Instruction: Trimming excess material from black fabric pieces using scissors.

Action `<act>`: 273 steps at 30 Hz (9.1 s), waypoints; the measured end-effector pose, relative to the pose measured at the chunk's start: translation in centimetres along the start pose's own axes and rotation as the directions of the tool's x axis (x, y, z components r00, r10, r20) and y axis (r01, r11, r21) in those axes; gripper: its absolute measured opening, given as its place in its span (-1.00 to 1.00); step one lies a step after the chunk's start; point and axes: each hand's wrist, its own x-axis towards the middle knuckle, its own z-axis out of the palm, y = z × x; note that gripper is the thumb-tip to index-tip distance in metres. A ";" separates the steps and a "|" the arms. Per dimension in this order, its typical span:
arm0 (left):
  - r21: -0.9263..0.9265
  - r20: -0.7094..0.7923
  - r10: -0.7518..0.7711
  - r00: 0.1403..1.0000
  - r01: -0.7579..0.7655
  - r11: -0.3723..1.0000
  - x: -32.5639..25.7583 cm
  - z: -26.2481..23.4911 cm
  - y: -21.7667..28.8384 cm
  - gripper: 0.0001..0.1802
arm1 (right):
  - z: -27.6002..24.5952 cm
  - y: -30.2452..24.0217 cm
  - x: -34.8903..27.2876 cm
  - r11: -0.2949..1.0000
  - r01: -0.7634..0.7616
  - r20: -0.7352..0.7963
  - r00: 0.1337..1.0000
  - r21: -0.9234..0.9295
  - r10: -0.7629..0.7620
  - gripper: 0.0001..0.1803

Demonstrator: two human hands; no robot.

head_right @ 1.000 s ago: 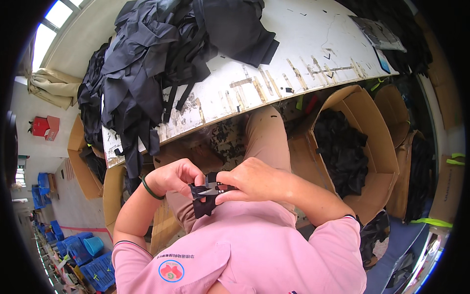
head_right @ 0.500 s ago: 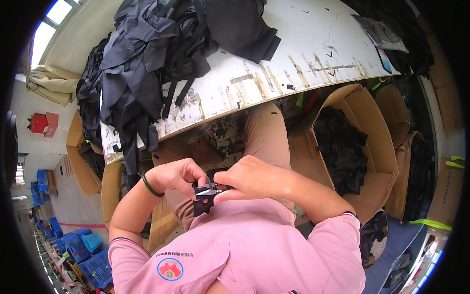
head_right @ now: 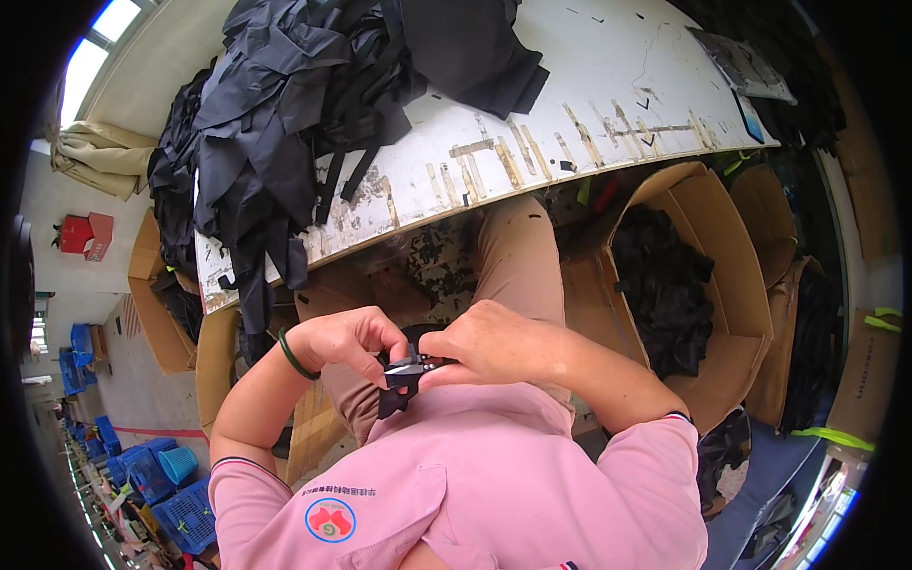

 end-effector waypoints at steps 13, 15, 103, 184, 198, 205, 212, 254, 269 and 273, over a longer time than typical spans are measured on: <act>-0.096 -0.294 0.263 0.919 -0.302 0.948 0.1 0.3 -1.0 -0.88 | 0.1 -0.3 -0.8 0.957 -0.244 -0.179 0.946 0.155 0.270 -0.59; -0.101 -0.383 0.330 0.863 -0.394 0.913 0.3 0.4 -1.9 -0.87 | 0.5 -0.9 -0.9 0.940 -0.303 -0.297 0.893 0.157 0.337 -0.59; 0.942 -0.271 0.957 0.107 -0.173 0.286 1.1 1.4 8.6 -0.94 | -0.9 5.4 6.6 0.723 0.393 -0.795 0.488 0.569 0.360 -0.52; 0.972 -0.203 0.938 0.279 0.171 0.160 -2.2 4.8 2.9 -0.65 | -1.8 -1.3 4.4 0.801 0.069 -0.509 0.804 0.595 0.309 -0.81; 0.971 -0.235 0.899 0.369 0.056 0.231 -3.9 4.0 1.5 -0.79 | -3.6 -4.0 5.7 0.994 0.087 -0.552 0.833 0.062 -0.038 -0.60; 0.986 -0.167 0.928 0.334 0.036 0.165 -2.5 4.5 1.7 -0.74 | -2.6 -3.1 4.2 0.987 -0.073 -0.522 0.842 0.145 0.139 -0.82; 0.918 -0.203 0.861 0.467 -0.214 0.333 -6.5 4.6 2.0 -0.75 | -3.0 -2.8 4.8 0.902 0.187 -0.452 0.892 0.388 0.009 -0.63; 0.703 -0.503 0.836 0.221 -0.459 0.544 0.2 5.2 -0.4 -0.75 | -2.4 -2.0 4.9 0.910 0.010 -0.527 0.818 0.414 0.231 -0.77; 0.524 -0.611 0.781 0.129 -0.673 0.521 1.6 4.1 -1.2 -0.86 | -0.7 0.2 5.8 0.597 0.114 -0.364 0.876 0.794 0.317 -0.86; 0.410 -0.652 0.744 0.144 -0.758 0.507 1.6 4.0 -1.5 -0.86 | -0.1 -0.6 5.2 0.495 0.116 -0.351 0.841 0.861 0.412 -0.83</act>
